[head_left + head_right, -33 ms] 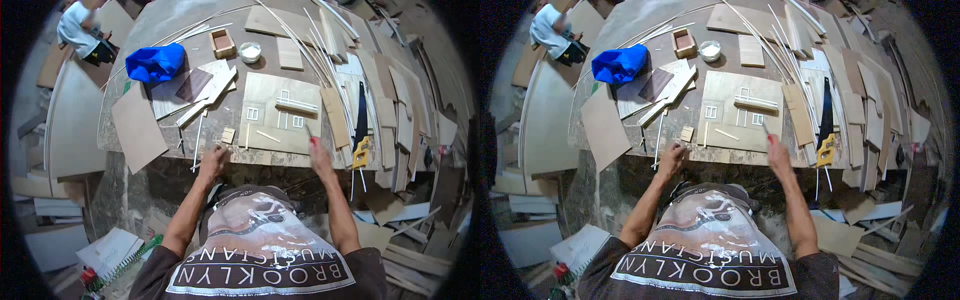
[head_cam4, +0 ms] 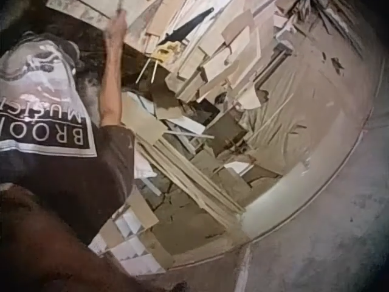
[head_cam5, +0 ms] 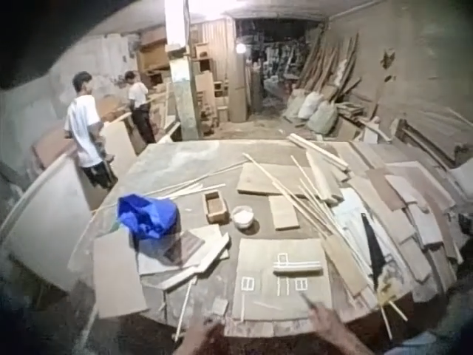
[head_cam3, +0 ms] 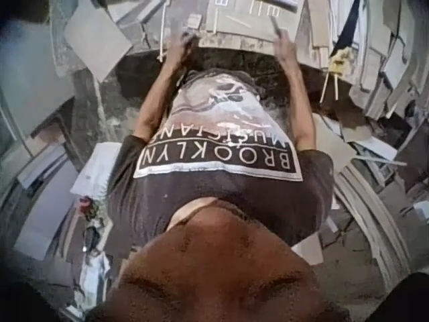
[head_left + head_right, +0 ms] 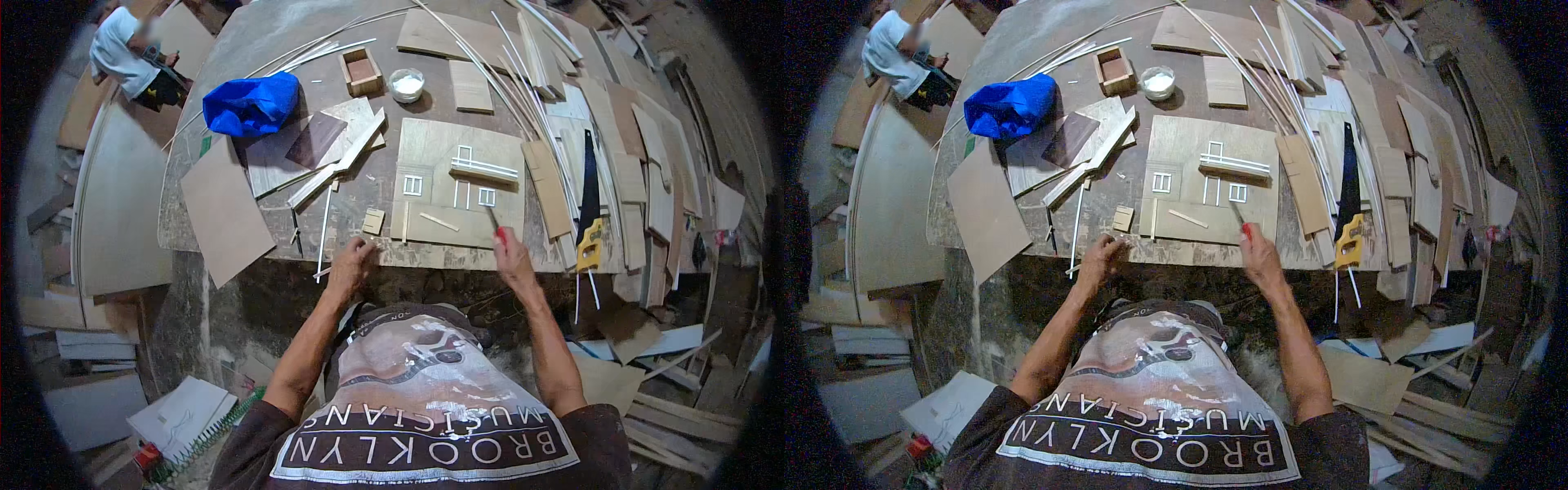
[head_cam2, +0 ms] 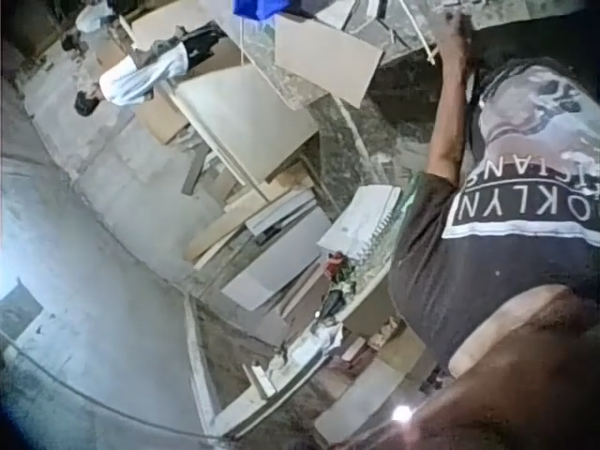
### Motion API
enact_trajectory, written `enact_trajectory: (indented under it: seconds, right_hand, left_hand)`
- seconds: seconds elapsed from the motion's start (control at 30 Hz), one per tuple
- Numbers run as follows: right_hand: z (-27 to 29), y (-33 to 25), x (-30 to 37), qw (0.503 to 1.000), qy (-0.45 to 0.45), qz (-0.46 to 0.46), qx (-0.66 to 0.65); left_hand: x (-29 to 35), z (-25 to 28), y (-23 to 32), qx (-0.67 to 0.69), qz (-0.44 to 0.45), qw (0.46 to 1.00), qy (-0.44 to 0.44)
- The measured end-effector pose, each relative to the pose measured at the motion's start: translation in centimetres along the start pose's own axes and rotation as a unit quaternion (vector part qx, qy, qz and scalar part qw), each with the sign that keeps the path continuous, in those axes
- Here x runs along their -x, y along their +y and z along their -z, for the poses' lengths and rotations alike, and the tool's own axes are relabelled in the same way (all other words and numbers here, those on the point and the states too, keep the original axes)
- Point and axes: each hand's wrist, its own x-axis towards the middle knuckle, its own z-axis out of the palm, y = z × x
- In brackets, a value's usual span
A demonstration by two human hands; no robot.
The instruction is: Constructing a small architectural model house using wood strips and glue.
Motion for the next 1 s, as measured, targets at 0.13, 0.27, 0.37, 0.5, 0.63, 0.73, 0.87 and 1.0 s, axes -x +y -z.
enact_trajectory:
  seconds: [0.13,0.27,0.37,0.5,0.63,0.73,0.87,1.0]
  right_hand:
    - [-10.6,-4.4,5.2,0.964,-0.083,-0.150,-0.205]
    - [-19.3,-7.6,7.7,0.973,-0.042,-0.143,-0.175]
    - [-23.0,-8.8,8.3,0.986,0.039,-0.110,-0.116]
    - [-24.5,-10.5,8.9,0.979,0.050,-0.159,-0.119]
    - [-25.4,-10.7,8.7,0.976,0.087,-0.172,-0.099]
    - [-25.2,-10.9,8.8,0.979,0.065,-0.159,-0.106]
    - [-25.6,-10.8,8.3,0.979,0.085,-0.162,-0.092]
    - [-25.6,-10.9,8.2,0.980,0.078,-0.162,-0.080]
  left_hand:
    - [0.1,0.1,-0.4,-0.046,-0.091,0.992,-0.072]
    - [-0.3,0.2,-1.0,-0.145,-0.184,0.969,-0.085]
    - [-0.6,0.0,-2.0,-0.165,-0.258,0.952,-0.010]
    - [-0.2,-0.1,-2.1,0.003,-0.194,0.978,-0.069]
    - [-0.6,-0.3,-2.6,-0.047,-0.242,0.968,-0.038]
    - [0.1,-0.8,-2.4,-0.050,-0.230,0.972,-0.020]
    - [0.1,-1.1,-3.2,-0.005,-0.203,0.977,-0.064]
    - [0.1,-1.6,-3.9,-0.016,-0.231,0.971,-0.055]
